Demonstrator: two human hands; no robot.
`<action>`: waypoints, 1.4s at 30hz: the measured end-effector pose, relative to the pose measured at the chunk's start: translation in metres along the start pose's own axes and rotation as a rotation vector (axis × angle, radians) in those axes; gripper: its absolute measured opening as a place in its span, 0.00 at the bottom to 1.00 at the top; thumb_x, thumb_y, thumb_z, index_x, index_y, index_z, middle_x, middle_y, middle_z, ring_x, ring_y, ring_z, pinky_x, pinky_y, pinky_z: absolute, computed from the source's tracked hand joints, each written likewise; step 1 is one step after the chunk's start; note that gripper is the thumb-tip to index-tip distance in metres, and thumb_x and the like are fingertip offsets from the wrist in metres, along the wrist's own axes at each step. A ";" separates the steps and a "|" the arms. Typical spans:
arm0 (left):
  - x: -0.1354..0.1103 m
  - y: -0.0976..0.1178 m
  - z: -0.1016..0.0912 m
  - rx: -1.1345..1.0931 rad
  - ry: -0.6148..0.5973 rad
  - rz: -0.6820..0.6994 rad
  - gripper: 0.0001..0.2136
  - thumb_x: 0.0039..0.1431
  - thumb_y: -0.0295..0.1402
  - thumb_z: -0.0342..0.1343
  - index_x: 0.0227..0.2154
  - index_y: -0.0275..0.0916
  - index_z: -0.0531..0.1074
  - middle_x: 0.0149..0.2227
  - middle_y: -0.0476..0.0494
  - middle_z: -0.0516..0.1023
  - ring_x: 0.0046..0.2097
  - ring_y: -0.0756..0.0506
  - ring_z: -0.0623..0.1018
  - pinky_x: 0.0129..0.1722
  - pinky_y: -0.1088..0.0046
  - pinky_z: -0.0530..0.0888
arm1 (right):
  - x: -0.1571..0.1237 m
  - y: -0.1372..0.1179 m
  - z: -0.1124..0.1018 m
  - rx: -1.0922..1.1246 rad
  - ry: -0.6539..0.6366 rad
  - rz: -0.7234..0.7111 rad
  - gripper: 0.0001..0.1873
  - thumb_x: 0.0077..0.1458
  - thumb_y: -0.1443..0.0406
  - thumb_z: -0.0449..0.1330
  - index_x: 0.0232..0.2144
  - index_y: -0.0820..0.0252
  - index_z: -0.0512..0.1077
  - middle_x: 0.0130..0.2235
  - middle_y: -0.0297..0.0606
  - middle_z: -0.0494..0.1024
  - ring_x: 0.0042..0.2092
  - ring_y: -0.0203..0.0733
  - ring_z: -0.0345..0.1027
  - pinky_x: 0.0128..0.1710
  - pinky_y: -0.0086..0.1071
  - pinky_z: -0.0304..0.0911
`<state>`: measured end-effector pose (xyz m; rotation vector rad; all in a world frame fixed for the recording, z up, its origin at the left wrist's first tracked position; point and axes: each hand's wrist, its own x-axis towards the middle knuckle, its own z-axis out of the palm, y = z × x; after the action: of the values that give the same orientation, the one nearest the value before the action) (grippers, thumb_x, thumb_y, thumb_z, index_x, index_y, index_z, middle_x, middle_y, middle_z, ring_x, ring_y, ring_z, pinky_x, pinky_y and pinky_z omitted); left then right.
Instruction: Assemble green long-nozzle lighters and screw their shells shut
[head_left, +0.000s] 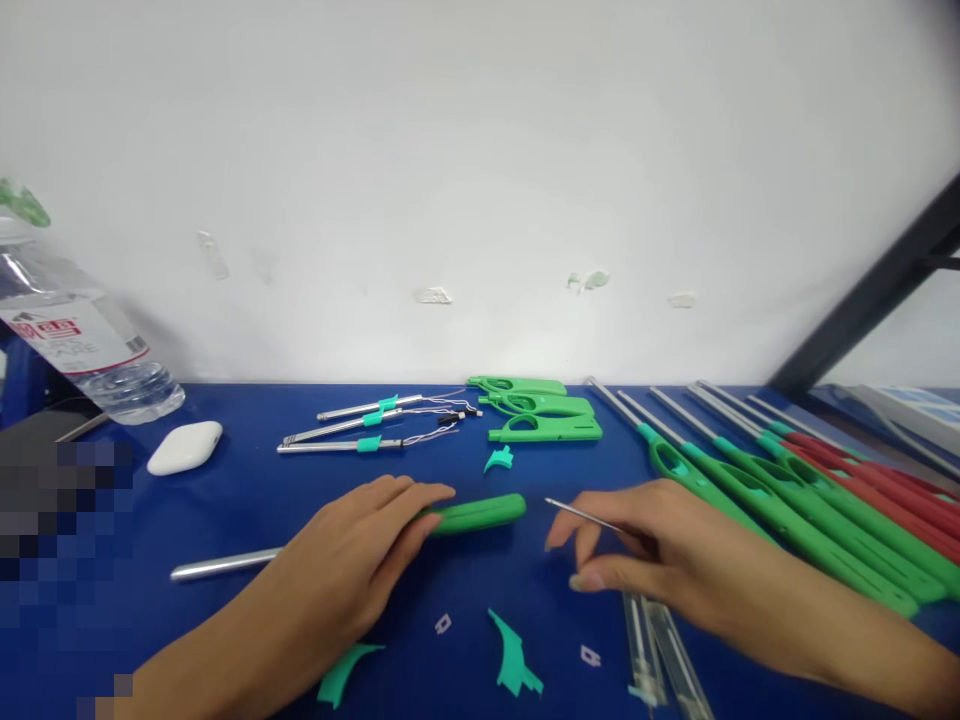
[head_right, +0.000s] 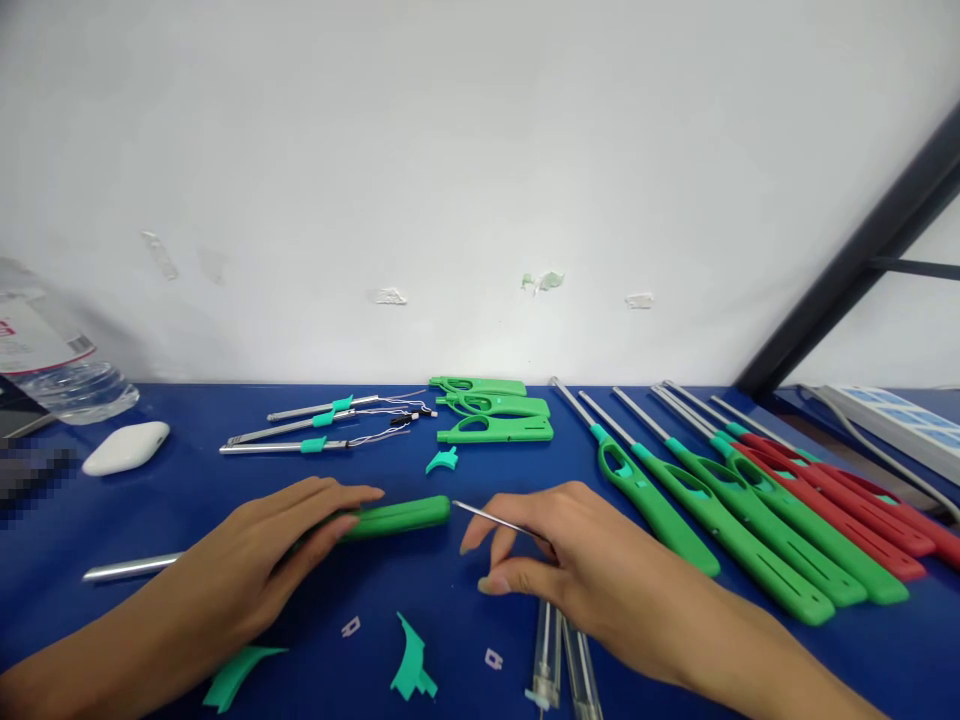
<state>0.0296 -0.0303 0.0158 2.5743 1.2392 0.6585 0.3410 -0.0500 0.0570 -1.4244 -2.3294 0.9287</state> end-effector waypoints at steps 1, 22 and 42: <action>0.001 -0.003 0.001 -0.012 -0.001 0.000 0.17 0.78 0.36 0.39 0.58 0.48 0.72 0.47 0.46 0.79 0.47 0.44 0.80 0.48 0.67 0.76 | 0.002 -0.001 0.000 0.020 0.029 -0.018 0.07 0.66 0.53 0.64 0.44 0.41 0.78 0.39 0.23 0.81 0.39 0.35 0.72 0.37 0.27 0.61; -0.006 0.013 0.004 -0.081 -0.128 0.084 0.18 0.72 0.31 0.54 0.61 0.53 0.69 0.54 0.46 0.73 0.50 0.43 0.77 0.51 0.67 0.76 | 0.009 -0.009 0.029 -0.038 0.386 -0.135 0.07 0.64 0.60 0.66 0.32 0.51 0.78 0.30 0.27 0.75 0.25 0.34 0.58 0.25 0.29 0.53; -0.011 0.020 -0.010 0.189 -0.080 0.170 0.25 0.75 0.29 0.42 0.71 0.52 0.52 0.62 0.43 0.71 0.58 0.39 0.76 0.59 0.58 0.75 | 0.007 -0.012 0.026 0.268 0.348 -0.049 0.13 0.64 0.53 0.64 0.32 0.52 0.76 0.34 0.32 0.85 0.39 0.44 0.80 0.35 0.30 0.68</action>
<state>0.0323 -0.0511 0.0291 2.8549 1.1157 0.4832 0.3154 -0.0583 0.0441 -1.2949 -1.9008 0.8614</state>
